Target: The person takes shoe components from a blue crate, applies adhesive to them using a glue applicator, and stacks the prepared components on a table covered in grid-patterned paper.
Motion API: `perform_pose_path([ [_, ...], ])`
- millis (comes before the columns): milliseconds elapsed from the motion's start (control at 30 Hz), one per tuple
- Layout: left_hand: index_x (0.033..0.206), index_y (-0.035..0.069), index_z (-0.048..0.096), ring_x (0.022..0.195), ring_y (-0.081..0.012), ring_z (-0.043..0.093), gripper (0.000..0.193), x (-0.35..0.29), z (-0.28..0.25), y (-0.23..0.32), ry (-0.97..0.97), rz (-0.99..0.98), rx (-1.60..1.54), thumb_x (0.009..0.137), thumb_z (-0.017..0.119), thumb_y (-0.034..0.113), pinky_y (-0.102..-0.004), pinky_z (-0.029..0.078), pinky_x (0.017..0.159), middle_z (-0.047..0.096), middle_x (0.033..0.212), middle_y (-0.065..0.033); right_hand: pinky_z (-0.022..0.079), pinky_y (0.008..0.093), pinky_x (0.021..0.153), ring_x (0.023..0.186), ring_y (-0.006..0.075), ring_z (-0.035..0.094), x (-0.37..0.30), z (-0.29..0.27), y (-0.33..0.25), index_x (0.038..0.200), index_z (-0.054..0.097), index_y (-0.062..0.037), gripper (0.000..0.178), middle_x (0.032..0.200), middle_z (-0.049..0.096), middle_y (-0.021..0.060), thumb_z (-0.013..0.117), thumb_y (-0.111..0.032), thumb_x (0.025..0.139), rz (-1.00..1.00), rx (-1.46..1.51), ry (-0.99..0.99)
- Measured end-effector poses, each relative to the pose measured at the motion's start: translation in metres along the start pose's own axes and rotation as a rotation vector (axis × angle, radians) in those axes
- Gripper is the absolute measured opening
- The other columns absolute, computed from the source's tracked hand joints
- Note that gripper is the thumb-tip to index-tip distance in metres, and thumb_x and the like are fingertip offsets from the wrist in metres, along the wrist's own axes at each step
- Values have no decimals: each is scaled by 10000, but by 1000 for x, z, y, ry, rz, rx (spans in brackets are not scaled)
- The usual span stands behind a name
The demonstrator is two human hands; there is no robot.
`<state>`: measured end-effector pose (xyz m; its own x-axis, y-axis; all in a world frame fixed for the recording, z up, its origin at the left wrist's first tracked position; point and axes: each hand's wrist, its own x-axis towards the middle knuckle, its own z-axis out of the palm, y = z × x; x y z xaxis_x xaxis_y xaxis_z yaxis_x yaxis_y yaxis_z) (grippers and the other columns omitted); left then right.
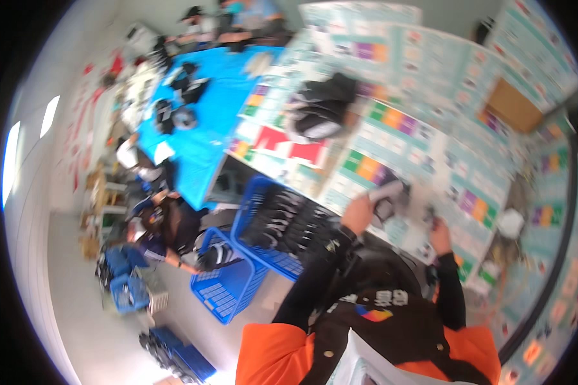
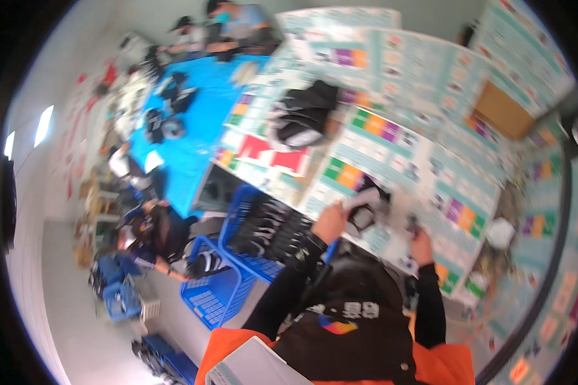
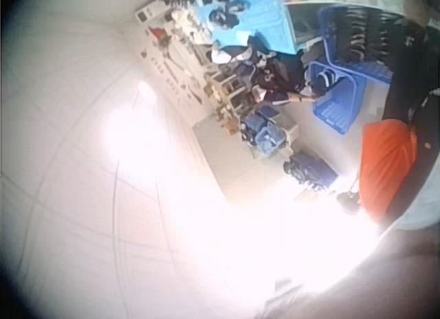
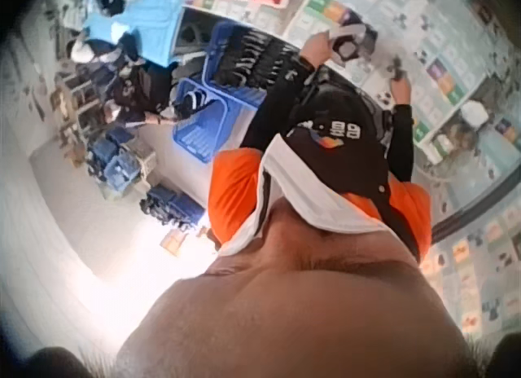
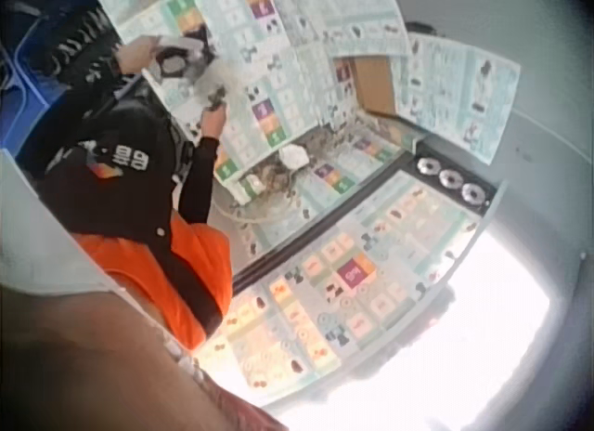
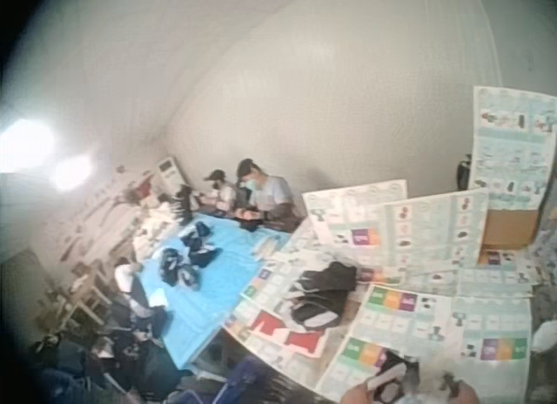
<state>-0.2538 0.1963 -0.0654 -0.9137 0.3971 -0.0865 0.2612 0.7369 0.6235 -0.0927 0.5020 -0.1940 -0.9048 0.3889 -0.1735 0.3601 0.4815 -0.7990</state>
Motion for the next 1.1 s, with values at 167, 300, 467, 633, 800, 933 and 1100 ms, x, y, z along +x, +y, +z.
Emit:
perform_pose_path([
  [167,1063,-48,699,647,-284,673,356,-64,-61,-109,176,-479,-602,1028,589,289,-432,516,579,653,744,-173,437,548,1012,1187,465,527,18,-37,73,1243,565,1,455,1182,607,245,695,-72,813,158,-405,215],
  [300,1317,-11,545,986,-193,610,353,5,-219,-147,698,-175,-1311,1048,533,217,-335,495,849,615,1093,-105,426,543,1037,1198,467,525,27,-75,88,1264,584,16,491,1193,612,245,662,-34,782,3,-610,213],
  [467,1502,-61,363,1167,-259,582,569,112,-325,-248,1255,-176,-883,1040,592,180,-398,518,967,564,1361,-177,454,532,960,1061,435,593,28,-70,19,1056,683,-18,275,1032,665,214,685,-64,784,-62,-594,205],
  [633,1560,77,352,1400,-421,436,882,236,-201,-287,577,95,134,806,801,172,-544,390,1135,362,1577,-236,437,517,999,1122,430,562,-23,-64,-30,1020,690,-39,234,1074,628,210,694,-83,790,27,-527,141],
  [800,1640,257,266,1493,-500,281,797,338,-118,-198,358,239,914,909,576,187,-811,202,1106,244,1683,-178,472,522,881,1016,416,592,-133,-100,-13,976,679,-40,172,1029,659,197,632,-122,832,92,-800,244],
  [933,1615,325,310,1421,-556,365,633,394,-74,-227,320,202,978,1010,485,272,-825,321,1020,266,1684,-141,460,507,953,1086,414,593,-207,-104,-25,1005,673,-50,164,1086,658,193,671,-116,855,351,-732,287],
  [1100,1548,217,445,1167,-555,595,565,394,-91,-282,361,250,1040,989,527,208,-733,486,862,462,1554,-134,481,485,939,1059,409,611,-240,-80,-40,1011,673,-53,214,1089,657,193,697,-104,805,376,-689,333],
])
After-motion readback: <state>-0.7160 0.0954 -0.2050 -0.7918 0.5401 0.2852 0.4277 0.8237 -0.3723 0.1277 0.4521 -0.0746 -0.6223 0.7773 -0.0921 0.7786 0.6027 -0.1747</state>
